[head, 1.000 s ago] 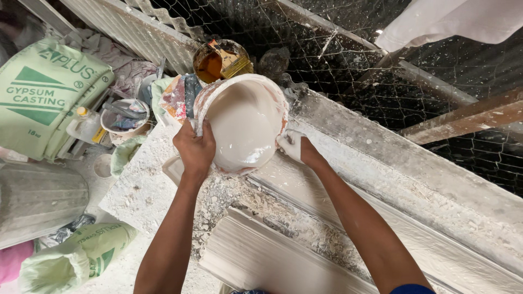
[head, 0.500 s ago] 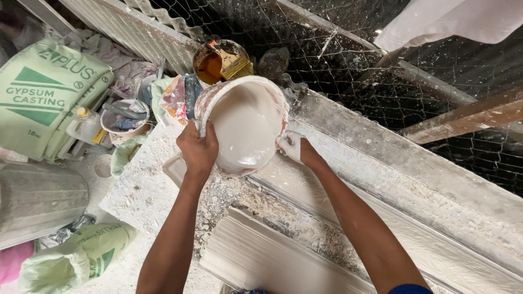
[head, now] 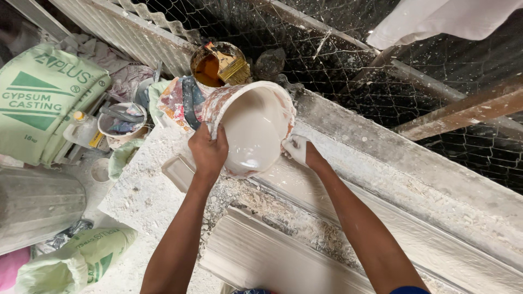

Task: The person lays strands of white glass fiber into a long rectangular mold, then smooths and presses the fibers with hands and a small white block. The person then pours a white liquid from a bucket into the mold to saturate the fibers.

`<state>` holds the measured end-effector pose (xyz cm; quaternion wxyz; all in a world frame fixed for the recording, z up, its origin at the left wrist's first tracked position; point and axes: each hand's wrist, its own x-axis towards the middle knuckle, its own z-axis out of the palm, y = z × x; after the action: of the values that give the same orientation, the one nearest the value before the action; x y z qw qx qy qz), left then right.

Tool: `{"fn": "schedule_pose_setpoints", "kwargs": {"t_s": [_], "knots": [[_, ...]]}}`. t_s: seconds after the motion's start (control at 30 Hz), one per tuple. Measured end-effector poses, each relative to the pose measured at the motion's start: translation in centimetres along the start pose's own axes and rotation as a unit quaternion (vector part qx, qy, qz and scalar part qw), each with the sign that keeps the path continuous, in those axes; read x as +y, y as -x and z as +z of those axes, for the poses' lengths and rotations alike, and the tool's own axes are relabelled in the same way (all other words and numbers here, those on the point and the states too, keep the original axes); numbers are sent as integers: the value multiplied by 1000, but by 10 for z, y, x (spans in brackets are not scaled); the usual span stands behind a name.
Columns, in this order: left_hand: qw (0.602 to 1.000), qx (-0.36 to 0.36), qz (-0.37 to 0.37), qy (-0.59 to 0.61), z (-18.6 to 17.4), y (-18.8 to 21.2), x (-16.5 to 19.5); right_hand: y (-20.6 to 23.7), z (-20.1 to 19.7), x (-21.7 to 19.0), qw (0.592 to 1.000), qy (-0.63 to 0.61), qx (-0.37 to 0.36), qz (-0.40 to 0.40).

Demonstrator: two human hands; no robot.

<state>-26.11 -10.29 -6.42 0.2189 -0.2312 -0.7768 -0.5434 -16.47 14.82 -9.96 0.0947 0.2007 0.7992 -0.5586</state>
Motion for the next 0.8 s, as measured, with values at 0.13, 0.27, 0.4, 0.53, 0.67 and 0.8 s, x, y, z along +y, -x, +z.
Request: {"fn": "schedule_pose_setpoints", "kwargs": {"t_s": [0.13, 0.27, 0.4, 0.53, 0.67, 0.8], "knots": [[999, -7, 33, -29, 12, 6, 2, 10, -9, 10, 1000, -23, 1, -20], [998, -13, 64, -19, 24, 13, 14, 25, -21, 19, 999, -22, 17, -19], [998, -24, 54, -7, 37, 24, 35, 44, -35, 35, 999, -32, 35, -24], [998, -28, 59, -6, 53, 40, 59, 63, -51, 54, 997, -55, 19, -45], [997, -29, 66, -11, 72, 62, 86, 87, -75, 77, 997, -62, 41, -27], [997, -16, 65, -27, 98, 90, 123, 115, -106, 105, 996, -73, 26, -39]]}}
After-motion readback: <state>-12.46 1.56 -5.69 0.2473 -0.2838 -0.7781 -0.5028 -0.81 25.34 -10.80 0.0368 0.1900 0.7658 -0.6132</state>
